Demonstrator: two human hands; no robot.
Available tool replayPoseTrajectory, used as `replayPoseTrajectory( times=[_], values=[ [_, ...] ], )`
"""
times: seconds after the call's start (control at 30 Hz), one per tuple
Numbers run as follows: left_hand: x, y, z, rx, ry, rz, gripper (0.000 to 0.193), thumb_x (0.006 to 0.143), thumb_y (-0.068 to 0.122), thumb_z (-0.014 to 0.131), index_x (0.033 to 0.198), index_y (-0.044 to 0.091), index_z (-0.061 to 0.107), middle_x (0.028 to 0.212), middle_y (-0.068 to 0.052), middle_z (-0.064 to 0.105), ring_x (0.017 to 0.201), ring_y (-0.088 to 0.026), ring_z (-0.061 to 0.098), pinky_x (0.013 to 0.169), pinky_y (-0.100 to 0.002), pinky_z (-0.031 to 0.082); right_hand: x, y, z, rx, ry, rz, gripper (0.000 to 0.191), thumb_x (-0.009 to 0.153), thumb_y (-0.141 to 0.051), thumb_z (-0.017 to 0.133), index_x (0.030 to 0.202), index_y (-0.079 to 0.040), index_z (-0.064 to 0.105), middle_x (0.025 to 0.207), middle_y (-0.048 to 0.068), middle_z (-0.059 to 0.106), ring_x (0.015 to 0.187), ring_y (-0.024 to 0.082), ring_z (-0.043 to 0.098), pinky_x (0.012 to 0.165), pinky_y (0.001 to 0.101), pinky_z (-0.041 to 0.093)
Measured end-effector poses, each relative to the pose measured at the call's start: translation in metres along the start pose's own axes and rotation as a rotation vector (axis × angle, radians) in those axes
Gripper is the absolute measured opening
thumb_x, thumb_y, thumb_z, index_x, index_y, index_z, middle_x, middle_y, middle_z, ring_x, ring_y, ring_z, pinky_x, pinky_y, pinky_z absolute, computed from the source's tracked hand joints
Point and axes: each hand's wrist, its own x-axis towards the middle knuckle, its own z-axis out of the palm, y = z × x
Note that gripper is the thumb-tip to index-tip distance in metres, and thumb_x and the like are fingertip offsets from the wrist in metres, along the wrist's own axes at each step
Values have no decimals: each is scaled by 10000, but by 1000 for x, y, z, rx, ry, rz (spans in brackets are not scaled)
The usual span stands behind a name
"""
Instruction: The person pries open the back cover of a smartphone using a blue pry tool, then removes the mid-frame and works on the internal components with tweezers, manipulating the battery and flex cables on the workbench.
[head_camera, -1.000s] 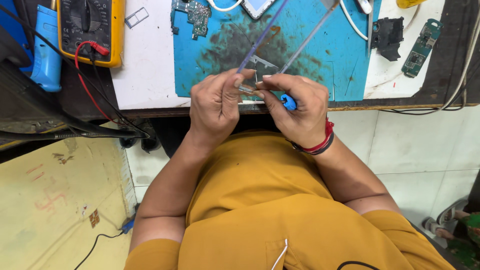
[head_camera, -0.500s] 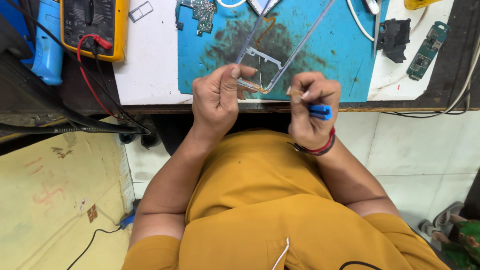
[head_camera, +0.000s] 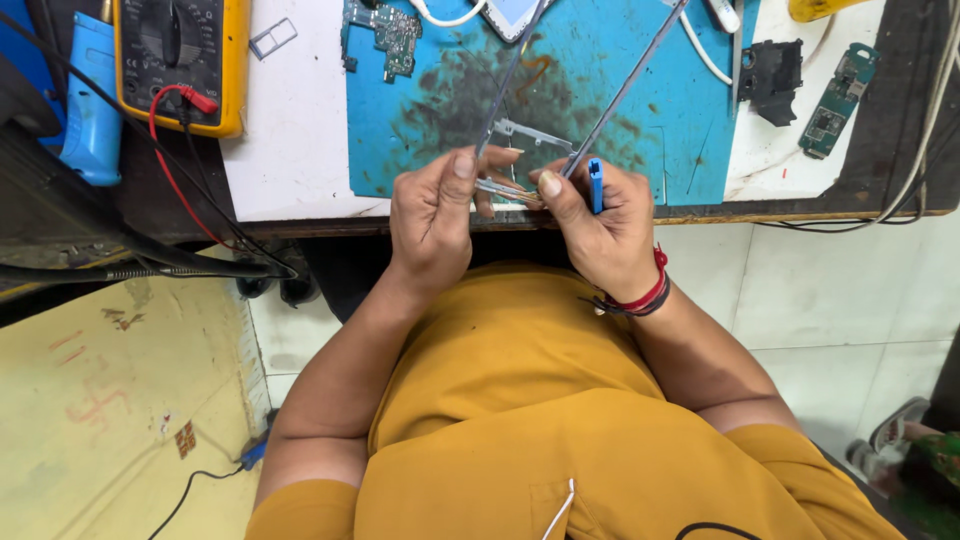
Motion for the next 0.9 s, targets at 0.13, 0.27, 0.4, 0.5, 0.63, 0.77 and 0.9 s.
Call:
replayPoseTrajectory(
  times=[0.13,0.27,0.4,0.5,0.63,0.77,0.9],
  values=[
    [0,-3,-1,-18,60,55,471,1160,322,369,1327,2,671,1006,-91,773,822,-85,663,723,-244,538,2,-1,-9,116,103,-158,243,1137,-156,629,974,18,583,944,93,702,763,112,667,701,252,552],
    [0,-4,-8,-62,120,107,356,1149,226,447,1379,30,636,1040,-75,752,903,-85,669,759,-244,552,2,-11,-32,-147,182,-244,268,1142,-135,603,972,70,638,857,120,685,683,149,679,639,257,532],
    [1,1,-3,19,97,117,247,1102,91,581,1324,34,673,1072,-81,749,882,-82,671,772,-237,562,-2,-15,-39,-187,171,-260,429,1128,-125,656,761,1,473,712,120,647,605,151,648,585,251,518],
    [0,8,4,167,45,122,208,1045,69,670,1241,26,726,940,-60,737,776,-66,632,704,-225,518,-6,-16,-36,-229,156,-222,392,1120,-126,654,782,21,523,760,109,664,610,132,657,593,247,506],
    [-1,13,13,181,39,64,193,972,68,759,1152,-3,750,827,-49,720,658,-46,558,588,-216,449,-6,-15,-32,-217,145,-235,412,1125,-116,670,775,21,501,663,85,596,651,140,670,627,261,530],
    [-4,10,14,82,44,69,183,1004,48,742,1178,-6,743,890,-33,742,728,-31,607,627,-210,480,-5,-13,-30,-187,143,-185,407,1113,-124,667,772,27,504,697,86,603,659,129,666,633,261,527],
    [-5,7,14,-105,43,-34,180,1008,45,729,1176,-19,737,912,-13,731,780,-13,603,671,-199,489,-5,-12,-27,-145,122,-107,395,1095,-134,650,756,28,529,724,96,644,690,123,646,641,273,500]
  ],
)
